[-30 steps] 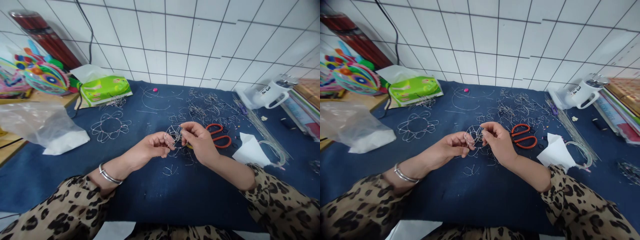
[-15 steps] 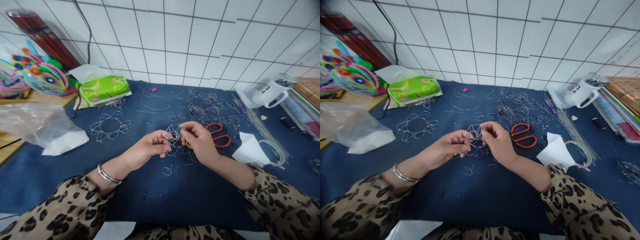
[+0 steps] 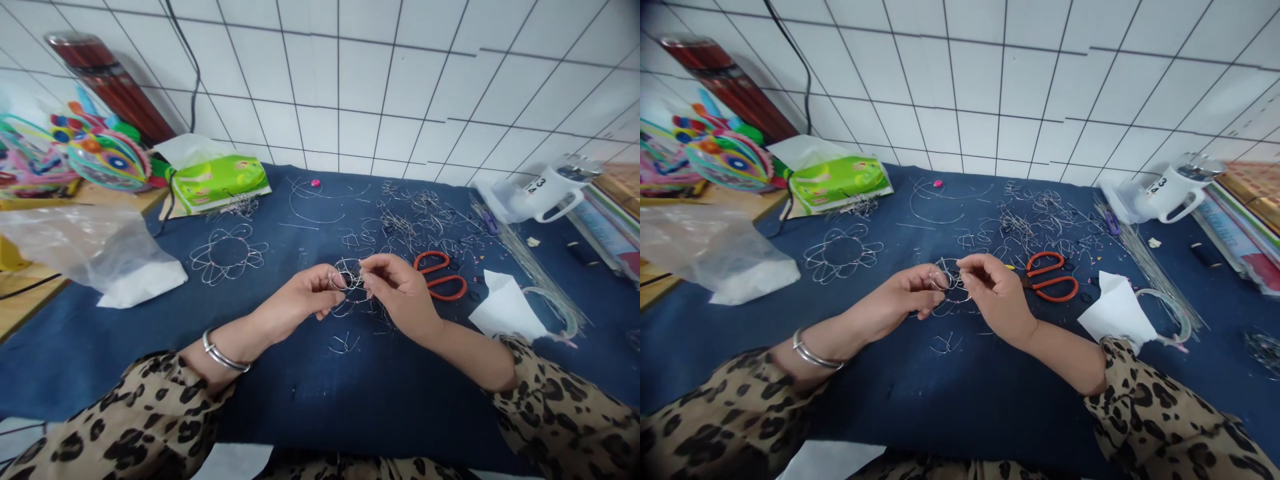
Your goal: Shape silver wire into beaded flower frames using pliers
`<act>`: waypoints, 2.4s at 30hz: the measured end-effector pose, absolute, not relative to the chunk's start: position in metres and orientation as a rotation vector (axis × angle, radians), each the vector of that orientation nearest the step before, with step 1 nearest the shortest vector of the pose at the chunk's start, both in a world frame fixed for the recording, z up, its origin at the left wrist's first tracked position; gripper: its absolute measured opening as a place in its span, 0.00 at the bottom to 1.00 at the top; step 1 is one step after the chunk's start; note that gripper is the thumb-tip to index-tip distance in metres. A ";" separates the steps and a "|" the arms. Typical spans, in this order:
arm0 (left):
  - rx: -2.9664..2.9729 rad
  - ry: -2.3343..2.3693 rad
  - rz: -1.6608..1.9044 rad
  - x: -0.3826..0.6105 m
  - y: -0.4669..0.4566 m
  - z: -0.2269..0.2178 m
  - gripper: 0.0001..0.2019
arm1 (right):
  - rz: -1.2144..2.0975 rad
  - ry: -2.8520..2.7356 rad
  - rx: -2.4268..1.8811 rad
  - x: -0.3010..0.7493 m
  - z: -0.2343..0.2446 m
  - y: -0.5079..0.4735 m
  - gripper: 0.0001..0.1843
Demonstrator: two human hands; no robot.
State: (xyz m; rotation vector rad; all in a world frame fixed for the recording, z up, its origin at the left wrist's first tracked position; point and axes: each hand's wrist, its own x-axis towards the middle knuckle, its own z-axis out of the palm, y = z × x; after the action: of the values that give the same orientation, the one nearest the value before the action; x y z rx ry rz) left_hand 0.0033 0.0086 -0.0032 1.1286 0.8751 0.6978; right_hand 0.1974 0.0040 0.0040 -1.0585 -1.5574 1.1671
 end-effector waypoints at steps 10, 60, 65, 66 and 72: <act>1.238 0.815 0.746 0.000 0.010 -0.002 0.10 | 1.339 -1.403 -1.077 0.197 0.003 0.009 0.09; 1.033 0.734 0.773 0.003 0.009 -0.005 0.08 | 1.410 -1.419 -1.123 0.198 0.000 0.008 0.09; 1.016 0.729 0.803 0.003 0.010 -0.005 0.11 | 1.403 -1.478 -1.132 0.197 0.002 0.007 0.12; 1.018 0.731 0.807 0.003 0.010 -0.005 0.11 | 1.404 -1.495 -1.128 0.198 0.002 0.007 0.13; 0.998 0.769 0.847 0.003 0.009 -0.003 0.12 | 1.426 -1.513 -1.086 0.198 0.004 0.008 0.16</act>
State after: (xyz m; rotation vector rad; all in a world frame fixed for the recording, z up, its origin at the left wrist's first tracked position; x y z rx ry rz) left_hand 0.0035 0.0094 -0.0030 0.9978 0.7691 0.8466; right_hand 0.1975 0.0076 0.0042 -1.0855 -1.5128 1.4260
